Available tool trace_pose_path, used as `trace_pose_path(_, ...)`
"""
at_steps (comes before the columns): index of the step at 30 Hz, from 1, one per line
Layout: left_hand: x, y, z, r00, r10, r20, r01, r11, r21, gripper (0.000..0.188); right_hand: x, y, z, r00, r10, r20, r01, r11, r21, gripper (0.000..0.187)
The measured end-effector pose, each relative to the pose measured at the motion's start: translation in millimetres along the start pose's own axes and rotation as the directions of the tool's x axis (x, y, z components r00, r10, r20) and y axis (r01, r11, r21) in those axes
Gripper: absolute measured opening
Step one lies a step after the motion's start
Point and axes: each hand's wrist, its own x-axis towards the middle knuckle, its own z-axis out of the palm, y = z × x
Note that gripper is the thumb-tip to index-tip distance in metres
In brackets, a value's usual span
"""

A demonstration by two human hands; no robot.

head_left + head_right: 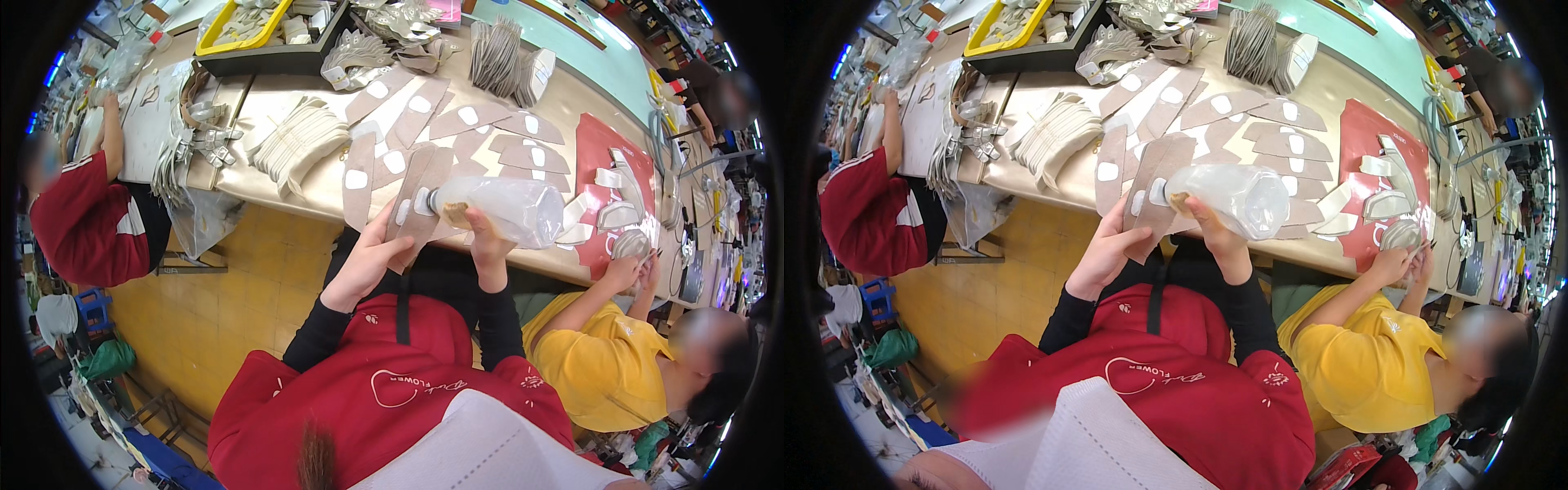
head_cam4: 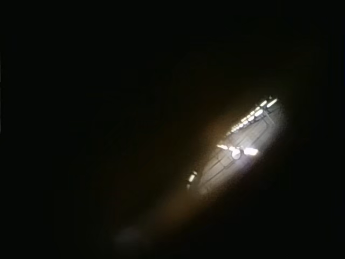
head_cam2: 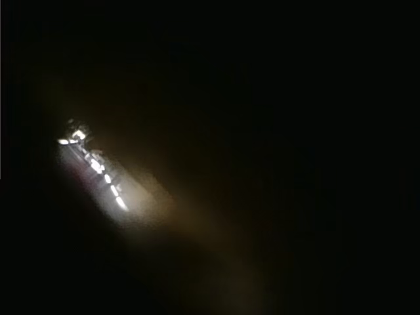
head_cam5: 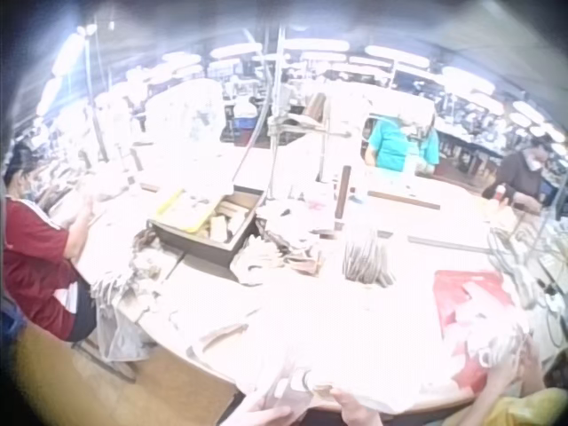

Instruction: The person repeatedly picks up small beige cardboard pieces and applies a white liquid from a squeeze bottle onto a marked area on each piece. They then place the treated pieces back on the table. The process is repeated for multiple pieces throughout the clip.

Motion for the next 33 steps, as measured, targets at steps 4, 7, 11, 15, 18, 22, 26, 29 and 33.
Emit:
trace_pose_path(4, 0.1, -1.7, 1.7, 1.0, 0.008, 0.004, -0.009, 1.0, 0.026, 0.066, 0.1, -5.7, 2.4, 1.0, 0.008, -0.025, -0.006, 0.999, 0.05, 0.036)
trace_pose_path(7, -0.7, -1.6, 1.7, 1.0, -0.014, -0.006, 0.014, 1.0, 0.022, 0.065, 0.7, -7.4, 1.7, 1.0, 0.003, -0.03, -0.003, 1.0, 0.003, 0.033)
trace_pose_path(11, -1.5, 1.9, -0.7, 1.0, 0.016, -0.013, -0.016, 1.0, 0.017, 0.065, -3.1, -8.7, -0.3, 0.999, 0.026, 0.033, -0.025, 1.0, -0.014, 0.033)
trace_pose_path(15, -2.5, 3.1, -1.0, 1.0, 0.019, -0.003, -0.019, 0.999, -0.03, 0.065, -4.7, -9.1, -1.5, 0.999, 0.007, 0.046, -0.006, 1.0, -0.006, 0.031)
trace_pose_path(18, -3.1, 3.3, -1.8, 1.0, 0.022, -0.006, -0.023, 1.0, -0.006, 0.066, -4.6, -9.1, -3.4, 1.0, 0.016, 0.026, -0.015, 0.999, -0.047, 0.031)
trace_pose_path(22, -1.8, 4.7, -4.0, 0.999, 0.045, 0.003, -0.045, 0.999, 0.015, 0.066, -8.9, -6.2, -5.7, 0.999, -0.015, 0.037, 0.019, 0.995, -0.101, 0.034)
trace_pose_path(26, -1.8, 6.1, -2.6, 1.0, -0.005, -0.007, 0.005, 1.0, -0.03, 0.066, -10.0, 0.3, -5.6, 0.958, 0.211, -0.195, -0.163, 0.958, 0.236, 0.04)
trace_pose_path(29, -4.0, 11.6, -5.5, 1.0, -0.014, 0.014, 0.016, 0.993, -0.113, 0.068, 5.1, -0.6, -19.6, 0.921, 0.389, -0.01, -0.3, 0.728, 0.617, 0.056)
trace_pose_path(33, -0.9, 15.0, -10.8, 1.0, -0.018, -0.007, 0.017, 0.995, -0.097, 0.07, 15.9, -3.0, -37.1, 0.844, 0.508, 0.17, -0.5, 0.632, 0.592, 0.067)
